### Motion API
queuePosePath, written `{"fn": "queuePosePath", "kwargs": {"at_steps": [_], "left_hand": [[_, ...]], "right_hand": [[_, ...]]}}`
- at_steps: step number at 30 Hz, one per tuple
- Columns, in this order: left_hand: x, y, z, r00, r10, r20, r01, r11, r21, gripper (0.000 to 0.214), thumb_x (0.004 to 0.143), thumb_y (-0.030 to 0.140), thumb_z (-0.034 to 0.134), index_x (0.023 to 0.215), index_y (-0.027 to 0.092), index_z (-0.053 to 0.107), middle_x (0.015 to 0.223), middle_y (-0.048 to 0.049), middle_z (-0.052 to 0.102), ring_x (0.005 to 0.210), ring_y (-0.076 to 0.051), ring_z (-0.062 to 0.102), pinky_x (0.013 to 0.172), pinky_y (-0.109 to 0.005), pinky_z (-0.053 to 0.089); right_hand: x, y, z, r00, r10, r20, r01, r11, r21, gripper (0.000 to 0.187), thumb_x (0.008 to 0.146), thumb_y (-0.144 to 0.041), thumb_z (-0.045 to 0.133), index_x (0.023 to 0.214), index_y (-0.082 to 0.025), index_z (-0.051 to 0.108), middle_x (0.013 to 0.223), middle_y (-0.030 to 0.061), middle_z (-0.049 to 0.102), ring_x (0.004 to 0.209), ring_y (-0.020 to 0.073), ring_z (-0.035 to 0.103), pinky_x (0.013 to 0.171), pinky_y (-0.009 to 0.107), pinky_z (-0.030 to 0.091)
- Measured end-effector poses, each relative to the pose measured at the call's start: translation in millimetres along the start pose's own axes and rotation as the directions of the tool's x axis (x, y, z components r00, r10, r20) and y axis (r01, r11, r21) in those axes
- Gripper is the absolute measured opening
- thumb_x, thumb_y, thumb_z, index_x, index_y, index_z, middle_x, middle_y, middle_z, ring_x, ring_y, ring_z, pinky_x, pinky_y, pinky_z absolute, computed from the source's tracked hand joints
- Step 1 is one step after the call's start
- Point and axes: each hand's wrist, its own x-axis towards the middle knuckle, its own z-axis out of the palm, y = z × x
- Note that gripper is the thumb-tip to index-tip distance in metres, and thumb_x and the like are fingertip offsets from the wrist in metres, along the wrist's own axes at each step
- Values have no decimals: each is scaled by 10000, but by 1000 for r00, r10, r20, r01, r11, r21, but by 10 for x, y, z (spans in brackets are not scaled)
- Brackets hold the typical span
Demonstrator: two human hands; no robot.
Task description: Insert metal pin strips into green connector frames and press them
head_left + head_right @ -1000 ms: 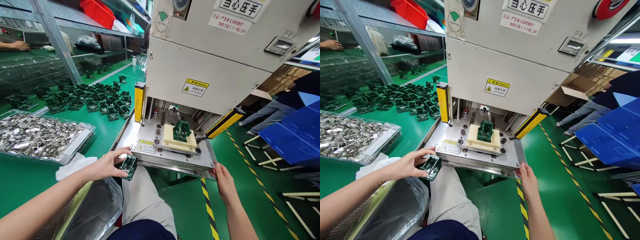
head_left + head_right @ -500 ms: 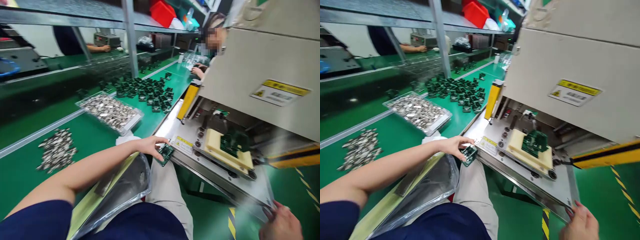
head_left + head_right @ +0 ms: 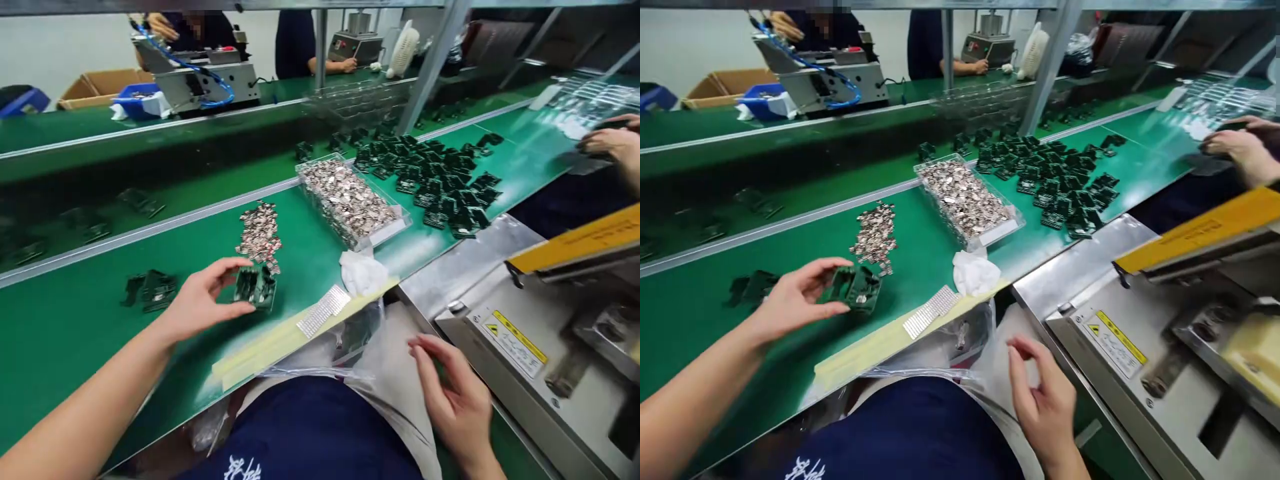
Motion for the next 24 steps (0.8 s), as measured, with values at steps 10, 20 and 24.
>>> {"fn": "queuePosePath", "kwargs": {"at_steps": [10, 20, 24], "left_hand": [[-622, -202, 219, 926, 291, -242, -206, 924, 322, 738, 699, 407, 799, 1335, 299, 439, 1377, -108, 543, 1282, -325, 523, 1068, -533, 449], [-244, 193, 1278, 855, 359, 375, -508, 725, 465, 435, 868, 133, 541, 1299, 114, 489, 1395, -246, 499, 1257, -342, 525, 949, -502, 534], [-363, 130, 1352, 838, 435, 329, -545, 693, 472, 395, 894, 156, 498, 1285, 108, 520, 1340, -217, 553, 1164, -315, 570, 932, -468, 552]], "right_hand": [[511, -332, 851, 858, 167, 485, -48, 967, -248, 397, 948, -520, 456, 730, -216, 590, 589, 13, 606, 493, 162, 516, 493, 271, 380], [-35, -98, 955, 768, 399, 501, -526, 839, 138, 451, 909, -600, 514, 919, -168, 639, 726, 37, 651, 595, 158, 598, 560, 274, 497], [-19, -97, 1082, 782, 377, 495, -550, 792, 265, 413, 876, -580, 582, 824, -171, 615, 676, 13, 622, 557, 134, 574, 532, 250, 492]]}}
